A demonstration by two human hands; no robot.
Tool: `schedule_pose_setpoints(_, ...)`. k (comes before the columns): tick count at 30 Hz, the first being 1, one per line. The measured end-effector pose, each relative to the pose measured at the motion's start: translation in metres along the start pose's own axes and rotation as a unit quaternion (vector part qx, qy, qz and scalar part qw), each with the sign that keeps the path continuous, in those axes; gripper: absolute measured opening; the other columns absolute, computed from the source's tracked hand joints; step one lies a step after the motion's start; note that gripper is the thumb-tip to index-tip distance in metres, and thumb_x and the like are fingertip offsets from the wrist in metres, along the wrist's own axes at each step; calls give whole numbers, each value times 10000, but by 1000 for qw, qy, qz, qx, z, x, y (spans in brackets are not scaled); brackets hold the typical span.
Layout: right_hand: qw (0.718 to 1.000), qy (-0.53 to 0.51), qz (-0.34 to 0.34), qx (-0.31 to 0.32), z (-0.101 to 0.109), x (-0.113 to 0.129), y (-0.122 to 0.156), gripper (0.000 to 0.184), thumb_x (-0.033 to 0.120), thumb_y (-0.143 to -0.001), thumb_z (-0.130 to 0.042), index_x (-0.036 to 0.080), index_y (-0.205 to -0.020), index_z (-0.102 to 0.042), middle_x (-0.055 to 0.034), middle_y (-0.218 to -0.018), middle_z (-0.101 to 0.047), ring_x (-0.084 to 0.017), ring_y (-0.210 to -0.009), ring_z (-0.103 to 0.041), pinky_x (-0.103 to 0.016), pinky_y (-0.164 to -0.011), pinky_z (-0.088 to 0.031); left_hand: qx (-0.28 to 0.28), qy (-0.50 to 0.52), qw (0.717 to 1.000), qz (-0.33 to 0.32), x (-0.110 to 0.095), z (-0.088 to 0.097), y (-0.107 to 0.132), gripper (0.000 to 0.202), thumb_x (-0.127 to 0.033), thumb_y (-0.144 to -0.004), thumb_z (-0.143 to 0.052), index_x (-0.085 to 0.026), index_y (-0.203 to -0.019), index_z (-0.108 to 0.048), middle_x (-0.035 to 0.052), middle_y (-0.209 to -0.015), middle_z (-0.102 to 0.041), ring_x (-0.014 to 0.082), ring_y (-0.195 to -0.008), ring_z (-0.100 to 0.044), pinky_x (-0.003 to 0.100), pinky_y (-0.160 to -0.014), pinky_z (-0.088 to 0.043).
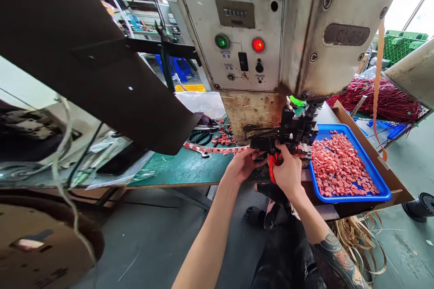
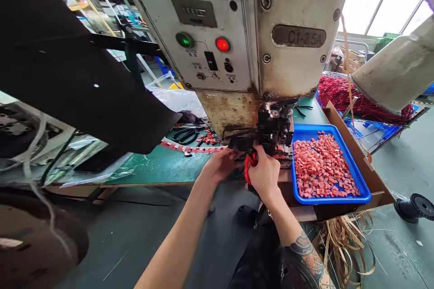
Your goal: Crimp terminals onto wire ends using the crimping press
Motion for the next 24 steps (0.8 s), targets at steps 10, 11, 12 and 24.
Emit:
schedule_pose_setpoints(10,1000,-13,1,-23,-1,1,3,410,289,-879,-626,202,-1273,-702,4,-669,-714,-202,-618,-653,-268,-602,-396,-1,6,1000,-8,5,5,-6,219,-141,-773,-687,-170,-577,-592,-56,-467,-500,143,-603,-626,476,-905,-608)
schedule_pose_setpoints(11,1000,-10,3,-22,-1,0,3,422,296,-884,-628,203,-1290,-694,2,-676,-716,-202,-619,-654,-267,-601,-399,-4,11,1000,-14,5,5,-6,236,-149,-782,-691,-171,-574,-582,-53,-483,-514,153,-637,-652,476,-914,-604)
schedule_pose_setpoints(12,1000,-7,5,-21,-2,0,3,433,304,-892,-626,203,-1308,-685,1,-680,-718,-200,-615,-654,-265,-600,-403,-10,18,1000,-20,5,6,-5,252,-152,-790,-692,-172,-571,-570,-49,-498,-526,165,-676,-678,475,-923,-601)
schedule_pose_setpoints(24,992,-69,96,-41,14,7,29,407,339,-950,-583,180,-1307,-697,13,-614,-683,-142,-497,-570,-226,-538,-416,-42,30,999,-17,0,5,-7,219,-90,-779,-611,-174,-578,-585,-19,-508,-569,172,-619,-659,441,-783,-636)
Point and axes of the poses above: each hand's wrist, its own y-axis away from the middle knuckle, its own z-axis out of the back of the hand, x = y × z, the point moved 5 cm from there along -y, towards the middle knuckle
